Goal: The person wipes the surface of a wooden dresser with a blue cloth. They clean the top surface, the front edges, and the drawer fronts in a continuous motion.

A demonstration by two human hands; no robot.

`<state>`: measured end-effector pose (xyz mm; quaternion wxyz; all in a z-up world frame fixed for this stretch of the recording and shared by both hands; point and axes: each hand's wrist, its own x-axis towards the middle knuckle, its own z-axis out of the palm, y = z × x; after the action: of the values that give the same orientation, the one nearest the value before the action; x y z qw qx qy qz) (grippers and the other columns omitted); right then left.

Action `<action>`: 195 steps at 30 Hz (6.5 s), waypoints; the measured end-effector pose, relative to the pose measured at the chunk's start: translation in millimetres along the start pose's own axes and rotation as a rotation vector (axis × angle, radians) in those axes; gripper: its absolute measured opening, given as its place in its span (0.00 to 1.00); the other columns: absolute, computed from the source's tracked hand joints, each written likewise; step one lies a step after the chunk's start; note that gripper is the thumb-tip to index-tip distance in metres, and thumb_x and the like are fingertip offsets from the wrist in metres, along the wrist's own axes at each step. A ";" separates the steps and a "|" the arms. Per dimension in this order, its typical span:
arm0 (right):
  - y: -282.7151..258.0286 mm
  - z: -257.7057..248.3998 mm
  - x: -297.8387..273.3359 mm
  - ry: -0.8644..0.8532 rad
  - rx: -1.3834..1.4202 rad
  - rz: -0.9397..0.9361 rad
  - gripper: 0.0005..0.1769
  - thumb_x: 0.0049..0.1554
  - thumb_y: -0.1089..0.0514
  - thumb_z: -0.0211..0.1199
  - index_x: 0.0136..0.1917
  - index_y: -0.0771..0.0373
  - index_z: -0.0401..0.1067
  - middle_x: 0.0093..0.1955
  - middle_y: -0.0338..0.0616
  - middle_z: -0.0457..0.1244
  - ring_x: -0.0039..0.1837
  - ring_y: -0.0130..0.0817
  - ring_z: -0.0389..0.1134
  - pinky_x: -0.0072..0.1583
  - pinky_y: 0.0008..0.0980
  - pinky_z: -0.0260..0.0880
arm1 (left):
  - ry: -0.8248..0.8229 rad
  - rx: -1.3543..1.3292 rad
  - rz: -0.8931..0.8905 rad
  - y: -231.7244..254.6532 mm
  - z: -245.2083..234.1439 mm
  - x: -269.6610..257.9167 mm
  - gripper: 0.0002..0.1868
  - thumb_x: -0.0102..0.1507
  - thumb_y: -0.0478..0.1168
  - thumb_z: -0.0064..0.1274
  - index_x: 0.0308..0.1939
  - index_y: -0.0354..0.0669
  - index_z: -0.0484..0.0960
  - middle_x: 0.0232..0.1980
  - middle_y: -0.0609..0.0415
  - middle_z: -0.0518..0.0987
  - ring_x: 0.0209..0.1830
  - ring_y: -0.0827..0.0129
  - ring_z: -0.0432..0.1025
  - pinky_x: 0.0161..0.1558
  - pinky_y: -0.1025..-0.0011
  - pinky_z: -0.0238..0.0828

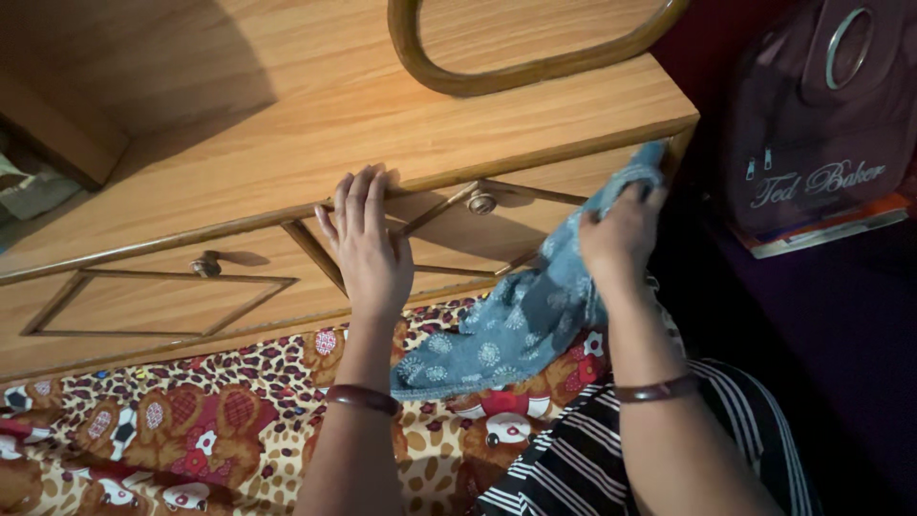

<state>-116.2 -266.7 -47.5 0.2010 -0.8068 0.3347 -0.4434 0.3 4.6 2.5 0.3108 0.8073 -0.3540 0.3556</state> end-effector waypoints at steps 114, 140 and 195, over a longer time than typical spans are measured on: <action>65.6 138.4 -68.2 -0.367 0.499 0.528 0.16 0.56 0.53 0.61 0.48 0.70 0.77 0.46 0.53 0.71 0.49 0.47 0.74 0.49 0.45 0.71 | -0.204 -0.328 -0.336 -39.0 -6.3 -200.9 0.35 0.54 0.24 0.45 0.68 0.35 0.70 0.72 0.35 0.66 0.74 0.39 0.60 0.70 0.56 0.60; 97.6 93.8 -5.8 -0.011 0.852 0.641 0.16 0.56 0.69 0.66 0.58 0.66 0.74 0.57 0.44 0.71 0.56 0.37 0.73 0.58 0.37 0.76 | -0.189 -0.341 -0.378 -48.8 -10.6 -203.2 0.19 0.55 0.25 0.48 0.49 0.36 0.81 0.59 0.41 0.75 0.56 0.46 0.73 0.55 0.59 0.73; -0.3 63.6 -53.0 0.193 0.161 -0.346 0.16 0.61 0.62 0.67 0.61 0.68 0.72 0.62 0.62 0.64 0.65 0.58 0.66 0.67 0.51 0.66 | -0.206 -0.357 -0.340 -39.3 -5.9 -195.9 0.22 0.54 0.25 0.47 0.53 0.35 0.78 0.53 0.39 0.75 0.52 0.41 0.71 0.53 0.54 0.71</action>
<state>-82.3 -226.6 -111.5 0.1527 -0.7874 0.1723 -0.5718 -67.9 99.6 -159.5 0.4658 0.8195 -0.3002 0.1464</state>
